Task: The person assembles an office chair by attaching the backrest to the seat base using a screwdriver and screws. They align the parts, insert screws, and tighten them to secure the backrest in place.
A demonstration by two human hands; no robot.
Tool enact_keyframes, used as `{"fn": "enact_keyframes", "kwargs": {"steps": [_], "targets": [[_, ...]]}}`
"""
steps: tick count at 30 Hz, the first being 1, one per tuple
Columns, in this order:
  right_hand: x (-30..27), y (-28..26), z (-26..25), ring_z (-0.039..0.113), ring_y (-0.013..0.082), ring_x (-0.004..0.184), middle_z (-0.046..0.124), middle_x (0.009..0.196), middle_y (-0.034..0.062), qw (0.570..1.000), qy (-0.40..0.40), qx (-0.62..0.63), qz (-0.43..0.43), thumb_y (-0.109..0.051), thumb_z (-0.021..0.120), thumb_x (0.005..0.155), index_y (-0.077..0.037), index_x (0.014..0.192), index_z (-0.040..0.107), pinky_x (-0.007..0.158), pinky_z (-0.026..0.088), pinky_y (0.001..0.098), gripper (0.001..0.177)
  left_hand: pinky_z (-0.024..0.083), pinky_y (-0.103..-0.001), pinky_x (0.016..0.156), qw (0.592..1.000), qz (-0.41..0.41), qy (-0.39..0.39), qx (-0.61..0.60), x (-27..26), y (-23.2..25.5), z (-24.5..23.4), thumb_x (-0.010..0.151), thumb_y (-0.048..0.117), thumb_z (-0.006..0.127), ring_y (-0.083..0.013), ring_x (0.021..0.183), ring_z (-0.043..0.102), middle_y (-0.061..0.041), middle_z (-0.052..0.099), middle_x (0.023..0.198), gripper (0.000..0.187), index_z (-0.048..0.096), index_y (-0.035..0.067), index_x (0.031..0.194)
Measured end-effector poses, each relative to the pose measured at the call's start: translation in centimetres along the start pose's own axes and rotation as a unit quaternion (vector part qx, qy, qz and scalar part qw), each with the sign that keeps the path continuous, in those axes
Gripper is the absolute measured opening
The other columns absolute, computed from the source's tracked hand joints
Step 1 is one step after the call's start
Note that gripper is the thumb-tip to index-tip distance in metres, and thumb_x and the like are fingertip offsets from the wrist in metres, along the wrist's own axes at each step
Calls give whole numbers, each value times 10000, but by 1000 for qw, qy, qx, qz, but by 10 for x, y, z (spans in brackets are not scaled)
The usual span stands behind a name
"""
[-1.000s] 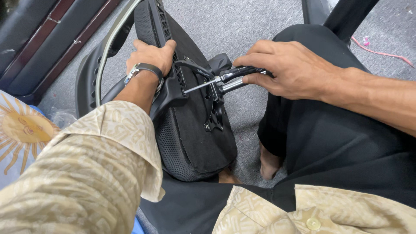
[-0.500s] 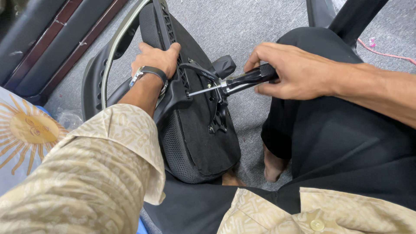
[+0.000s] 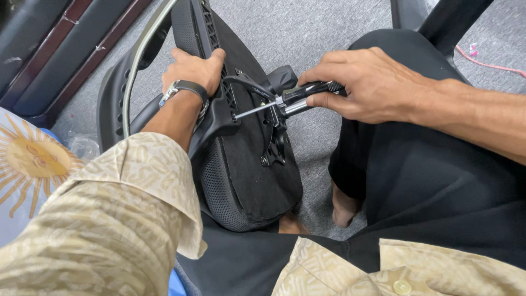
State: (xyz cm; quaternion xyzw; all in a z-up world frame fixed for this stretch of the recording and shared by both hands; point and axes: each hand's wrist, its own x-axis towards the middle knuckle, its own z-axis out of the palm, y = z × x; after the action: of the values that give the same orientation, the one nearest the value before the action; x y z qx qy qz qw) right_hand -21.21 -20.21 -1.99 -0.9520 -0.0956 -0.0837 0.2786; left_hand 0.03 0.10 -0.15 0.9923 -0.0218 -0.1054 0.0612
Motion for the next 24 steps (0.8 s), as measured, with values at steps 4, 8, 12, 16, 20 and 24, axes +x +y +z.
{"fn": "enact_keyframes", "kwargs": {"steps": [4,8,12,16,20,24], "targets": [[7,3,-1,695,233,722,750,943,97,994,-54,24,90,-346,725,916,-146,1241,733,689,557,400,382,434,-504,1082,1000,1,9,-4,1,1,0,815,655,602,-449,1286,543,-288,585,1345,968,369,-21,1467],[13,16,1,718,204,838,784,973,92,985,-84,96,115,-357,715,930,-142,1216,766,770,550,383,362,444,-495,1081,1000,-1,5,-13,0,2,2,823,636,606,-458,1272,557,-300,594,1333,956,369,-26,1471],[18,21,4,686,125,736,778,853,45,975,-71,198,78,-364,716,976,-95,1154,796,634,508,315,332,433,-486,1092,1000,0,5,-11,1,1,0,818,644,618,-461,1283,548,-306,580,1347,971,370,-38,1463],[25,10,-5,327,100,404,600,694,60,851,-165,326,376,-329,684,933,-34,980,785,327,206,283,315,426,-476,1103,1000,8,16,-6,3,1,0,816,659,617,-456,1289,548,-308,582,1347,983,372,-40,1461],[29,-7,-21,250,53,349,522,592,31,789,-184,383,443,-387,676,914,31,791,654,314,124,232,437,434,-477,1091,1000,4,6,-6,4,1,0,812,665,610,-447,1287,553,-307,577,1349,994,359,-42,1463],[27,-19,-30,257,62,341,411,524,16,817,-201,340,419,-441,678,946,52,791,652,315,125,233,518,437,-466,1097,1000,22,6,-1,1,-1,-2,829,671,600,-459,1278,562,-332,590,1331,1013,343,-73,1466]]}}
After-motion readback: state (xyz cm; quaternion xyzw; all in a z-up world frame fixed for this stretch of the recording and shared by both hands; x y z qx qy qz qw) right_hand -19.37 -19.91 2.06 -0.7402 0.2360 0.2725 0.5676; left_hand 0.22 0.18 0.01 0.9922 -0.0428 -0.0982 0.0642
